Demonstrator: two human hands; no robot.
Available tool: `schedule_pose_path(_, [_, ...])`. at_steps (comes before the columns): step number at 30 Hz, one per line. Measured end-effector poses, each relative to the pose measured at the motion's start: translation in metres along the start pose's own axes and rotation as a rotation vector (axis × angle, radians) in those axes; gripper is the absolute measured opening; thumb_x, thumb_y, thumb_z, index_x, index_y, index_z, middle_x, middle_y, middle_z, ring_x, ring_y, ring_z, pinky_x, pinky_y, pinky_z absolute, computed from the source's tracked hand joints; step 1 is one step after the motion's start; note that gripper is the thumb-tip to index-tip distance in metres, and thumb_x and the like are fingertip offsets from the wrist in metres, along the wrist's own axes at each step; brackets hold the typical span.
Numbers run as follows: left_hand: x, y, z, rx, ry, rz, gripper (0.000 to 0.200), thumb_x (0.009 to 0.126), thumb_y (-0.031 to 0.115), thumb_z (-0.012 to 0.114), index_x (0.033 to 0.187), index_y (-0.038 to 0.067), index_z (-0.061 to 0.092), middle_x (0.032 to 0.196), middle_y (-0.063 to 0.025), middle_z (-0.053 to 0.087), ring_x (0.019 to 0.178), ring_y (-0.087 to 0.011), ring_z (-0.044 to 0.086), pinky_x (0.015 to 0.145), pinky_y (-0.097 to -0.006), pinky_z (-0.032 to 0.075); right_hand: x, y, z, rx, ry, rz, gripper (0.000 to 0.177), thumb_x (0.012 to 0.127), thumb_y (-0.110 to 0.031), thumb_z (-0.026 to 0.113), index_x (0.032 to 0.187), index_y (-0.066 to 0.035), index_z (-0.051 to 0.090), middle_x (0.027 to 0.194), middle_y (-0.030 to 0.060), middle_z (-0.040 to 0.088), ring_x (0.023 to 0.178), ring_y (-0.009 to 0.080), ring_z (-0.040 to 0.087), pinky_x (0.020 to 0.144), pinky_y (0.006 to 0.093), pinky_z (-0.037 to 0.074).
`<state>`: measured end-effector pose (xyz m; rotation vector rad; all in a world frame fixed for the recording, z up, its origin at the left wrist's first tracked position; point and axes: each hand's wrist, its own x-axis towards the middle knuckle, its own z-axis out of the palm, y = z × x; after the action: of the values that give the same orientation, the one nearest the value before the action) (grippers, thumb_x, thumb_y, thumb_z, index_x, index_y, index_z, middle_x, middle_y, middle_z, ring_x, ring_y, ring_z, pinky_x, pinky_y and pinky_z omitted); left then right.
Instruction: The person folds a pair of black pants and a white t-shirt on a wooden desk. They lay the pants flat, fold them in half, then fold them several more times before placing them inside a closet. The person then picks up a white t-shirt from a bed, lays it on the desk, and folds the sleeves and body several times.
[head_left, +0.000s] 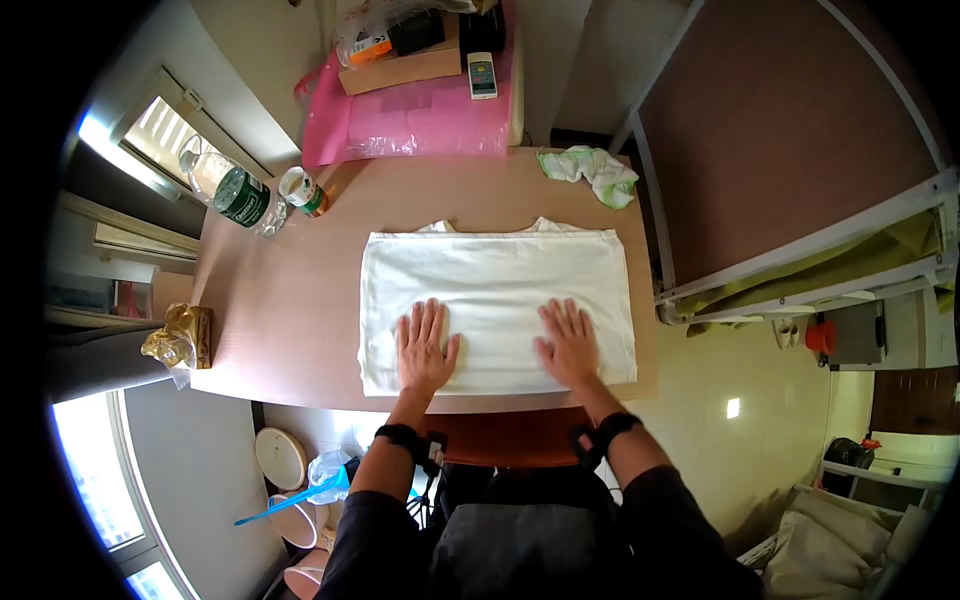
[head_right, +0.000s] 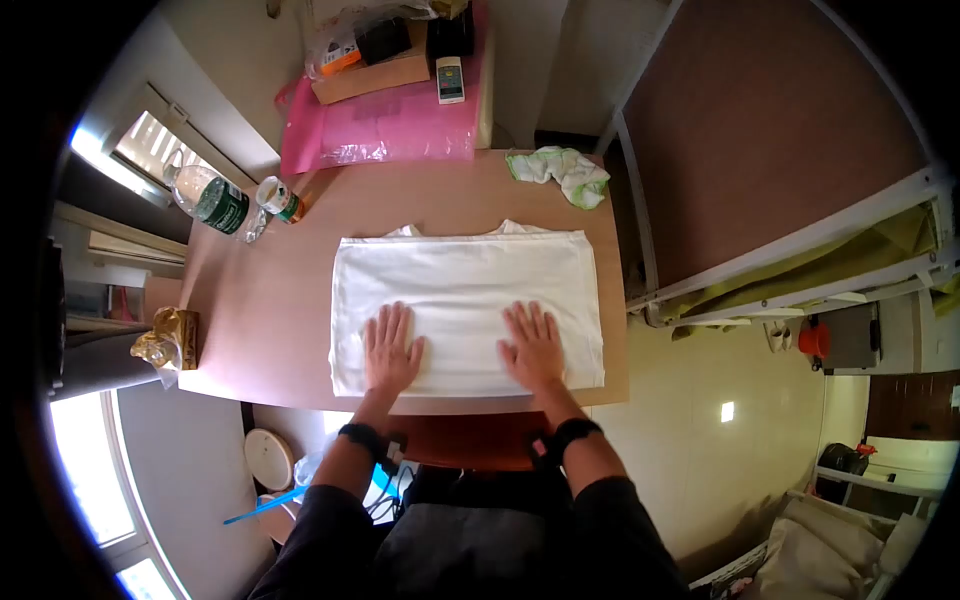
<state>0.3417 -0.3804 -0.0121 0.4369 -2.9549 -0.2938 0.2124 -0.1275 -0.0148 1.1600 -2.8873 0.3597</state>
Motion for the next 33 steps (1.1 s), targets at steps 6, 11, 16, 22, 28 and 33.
schedule_pose_path(6, [-0.028, -0.034, 0.004, 0.052, 0.052, -0.194, 0.060, 0.094, 0.039, 0.042, 0.142, 0.006, 0.033, 0.149, -0.0135, 0.030, 0.140, -0.0300, 0.021, 0.115, -0.0436, 0.012, -0.019, 0.061, 0.004, -0.106, 0.083, 0.089, 0.057, 0.091, -0.037, 0.043, 0.140, -0.008, 0.036, 0.147, 0.0113, 0.033, 0.138, 0.0303, 0.024, 0.113, 0.0447, 0.017])
schedule_pose_path(11, [-0.045, -0.050, 0.005, 0.024, -0.049, -0.257, 0.065, 0.094, 0.044, 0.040, 0.144, 0.005, 0.028, 0.151, -0.0145, 0.024, 0.141, -0.0291, 0.017, 0.115, -0.0415, 0.011, -0.033, 0.071, 0.006, -0.066, 0.093, 0.138, 0.061, 0.089, -0.037, 0.044, 0.140, -0.005, 0.034, 0.147, 0.0120, 0.033, 0.138, 0.0320, 0.024, 0.113, 0.0471, 0.016])
schedule_pose_path(16, [-0.042, -0.043, -0.007, -0.010, -0.117, -0.349, 0.067, 0.093, 0.045, 0.043, 0.144, 0.005, 0.027, 0.151, -0.0158, 0.024, 0.141, -0.0301, 0.017, 0.115, -0.0415, 0.012, -0.032, 0.077, 0.003, 0.006, 0.063, 0.118, 0.064, 0.089, -0.038, 0.045, 0.142, -0.005, 0.031, 0.149, 0.0129, 0.029, 0.139, 0.0334, 0.021, 0.113, 0.0472, 0.015])
schedule_pose_path(22, [-0.066, -0.032, 0.011, 0.017, 0.080, -0.306, 0.063, 0.092, 0.041, 0.045, 0.141, 0.004, 0.032, 0.149, -0.0169, 0.028, 0.140, -0.0329, 0.020, 0.114, -0.0441, 0.012, -0.038, 0.081, 0.006, 0.082, 0.101, 0.124, 0.061, 0.089, -0.037, 0.047, 0.139, -0.005, 0.036, 0.147, 0.0117, 0.033, 0.138, 0.0329, 0.023, 0.112, 0.0499, 0.016])
schedule_pose_path(28, [-0.058, -0.023, 0.017, 0.019, 0.043, -0.417, 0.063, 0.091, 0.037, 0.046, 0.141, 0.001, 0.031, 0.147, -0.0193, 0.029, 0.141, -0.0315, 0.017, 0.114, -0.0437, 0.012, -0.057, 0.072, 0.012, 0.076, 0.142, 0.117, 0.060, 0.087, -0.030, 0.048, 0.139, -0.002, 0.035, 0.147, 0.0143, 0.031, 0.138, 0.0357, 0.021, 0.112, 0.0522, 0.015])
schedule_pose_path(33, [-0.008, 0.037, 0.018, -0.117, 0.062, -0.033, 0.061, 0.093, 0.037, 0.043, 0.142, 0.002, 0.030, 0.150, -0.0143, 0.026, 0.140, -0.0299, 0.020, 0.113, -0.0459, 0.015, -0.040, 0.043, 0.015, -0.109, 0.161, 0.192, 0.063, 0.085, -0.025, 0.050, 0.140, 0.001, 0.032, 0.148, 0.0140, 0.031, 0.140, 0.0367, 0.017, 0.113, 0.0523, 0.012])
